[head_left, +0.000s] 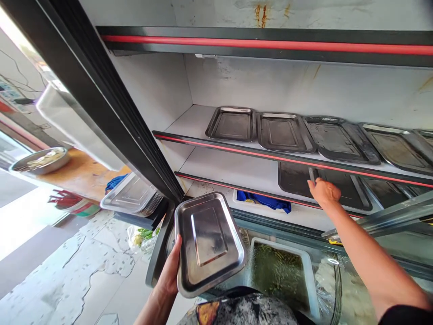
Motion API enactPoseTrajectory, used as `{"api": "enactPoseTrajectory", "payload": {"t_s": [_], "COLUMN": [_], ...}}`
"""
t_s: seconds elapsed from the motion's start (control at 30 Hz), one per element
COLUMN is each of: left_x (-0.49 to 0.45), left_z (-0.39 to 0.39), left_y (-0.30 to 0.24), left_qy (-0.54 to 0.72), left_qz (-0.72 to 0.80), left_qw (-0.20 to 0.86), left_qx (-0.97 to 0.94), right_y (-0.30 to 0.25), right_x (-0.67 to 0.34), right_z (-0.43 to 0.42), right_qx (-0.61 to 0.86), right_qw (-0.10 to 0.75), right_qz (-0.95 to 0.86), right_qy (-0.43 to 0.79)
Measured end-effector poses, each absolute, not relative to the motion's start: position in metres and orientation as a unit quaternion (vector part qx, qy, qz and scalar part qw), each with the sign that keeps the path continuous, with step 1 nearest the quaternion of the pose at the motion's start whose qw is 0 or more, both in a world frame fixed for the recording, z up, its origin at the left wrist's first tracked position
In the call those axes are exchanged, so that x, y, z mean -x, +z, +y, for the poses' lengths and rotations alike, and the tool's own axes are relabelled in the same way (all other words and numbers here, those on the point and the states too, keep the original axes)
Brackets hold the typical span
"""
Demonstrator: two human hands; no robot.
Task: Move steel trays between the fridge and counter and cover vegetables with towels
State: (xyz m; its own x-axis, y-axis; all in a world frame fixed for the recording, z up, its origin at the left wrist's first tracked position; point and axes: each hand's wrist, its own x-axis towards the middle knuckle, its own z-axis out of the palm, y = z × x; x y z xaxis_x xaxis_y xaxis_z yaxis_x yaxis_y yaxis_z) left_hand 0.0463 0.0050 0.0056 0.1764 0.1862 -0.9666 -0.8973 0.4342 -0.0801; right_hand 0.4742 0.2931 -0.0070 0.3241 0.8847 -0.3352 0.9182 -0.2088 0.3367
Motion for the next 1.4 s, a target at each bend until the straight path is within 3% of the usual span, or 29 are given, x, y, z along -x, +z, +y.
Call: {"api": "enactPoseTrajectory", "payload": {"t_s": [0.07, 0.2, 0.3, 0.4, 0.57, 0.63, 0.77, 0.93, 1.03, 1.23, 1.4], "left_x": [-0.048, -0.050, -0.049, -0.049, -0.049, -0.049, -0.044, -0.032, -0.027, -0.023, -0.018], "left_z": [0.005, 0.009, 0.014, 0.018, 0.029, 0.032, 0.032, 0.034, 0.032, 0.009, -0.007], "left_y": [0.005, 0.005, 0.006, 0.005, 0.005, 0.005, 0.003, -0.006, -0.016, -0.034, -0.038], "left_qy": [0.395, 0.389, 0.382, 0.388, 0.423, 0.432, 0.443, 0.512, 0.540, 0.479, 0.439], "left_qz": [0.492, 0.487, 0.469, 0.451, 0.440, 0.454, 0.449, 0.357, 0.347, 0.380, 0.439], "left_qw": [0.691, 0.701, 0.717, 0.726, 0.730, 0.724, 0.728, 0.750, 0.745, 0.760, 0.747], "left_qx": [0.354, 0.346, 0.346, 0.344, 0.307, 0.288, 0.269, 0.220, 0.183, 0.218, 0.237], "right_y": [0.001, 0.006, 0.001, -0.006, -0.012, -0.012, -0.009, -0.002, -0.009, -0.050, -0.063], "right_x": [-0.435, -0.355, -0.317, -0.301, -0.300, -0.300, -0.297, -0.294, -0.300, -0.327, -0.341], "right_z": [0.252, 0.137, 0.077, 0.063, 0.083, 0.088, 0.089, 0.099, 0.123, 0.204, 0.261], "right_qx": [-0.748, -0.539, -0.493, -0.549, -0.605, -0.598, -0.584, -0.581, -0.600, -0.703, -0.796], "right_qw": [0.192, 0.128, 0.081, 0.055, 0.003, 0.010, 0.041, -0.022, -0.065, -0.200, -0.192], "right_qz": [0.626, 0.577, 0.469, 0.464, 0.632, 0.632, 0.517, 0.423, 0.408, 0.359, 0.305], "right_qy": [-0.103, -0.601, -0.728, -0.693, -0.484, -0.493, -0.625, -0.695, -0.685, -0.581, -0.486]}}
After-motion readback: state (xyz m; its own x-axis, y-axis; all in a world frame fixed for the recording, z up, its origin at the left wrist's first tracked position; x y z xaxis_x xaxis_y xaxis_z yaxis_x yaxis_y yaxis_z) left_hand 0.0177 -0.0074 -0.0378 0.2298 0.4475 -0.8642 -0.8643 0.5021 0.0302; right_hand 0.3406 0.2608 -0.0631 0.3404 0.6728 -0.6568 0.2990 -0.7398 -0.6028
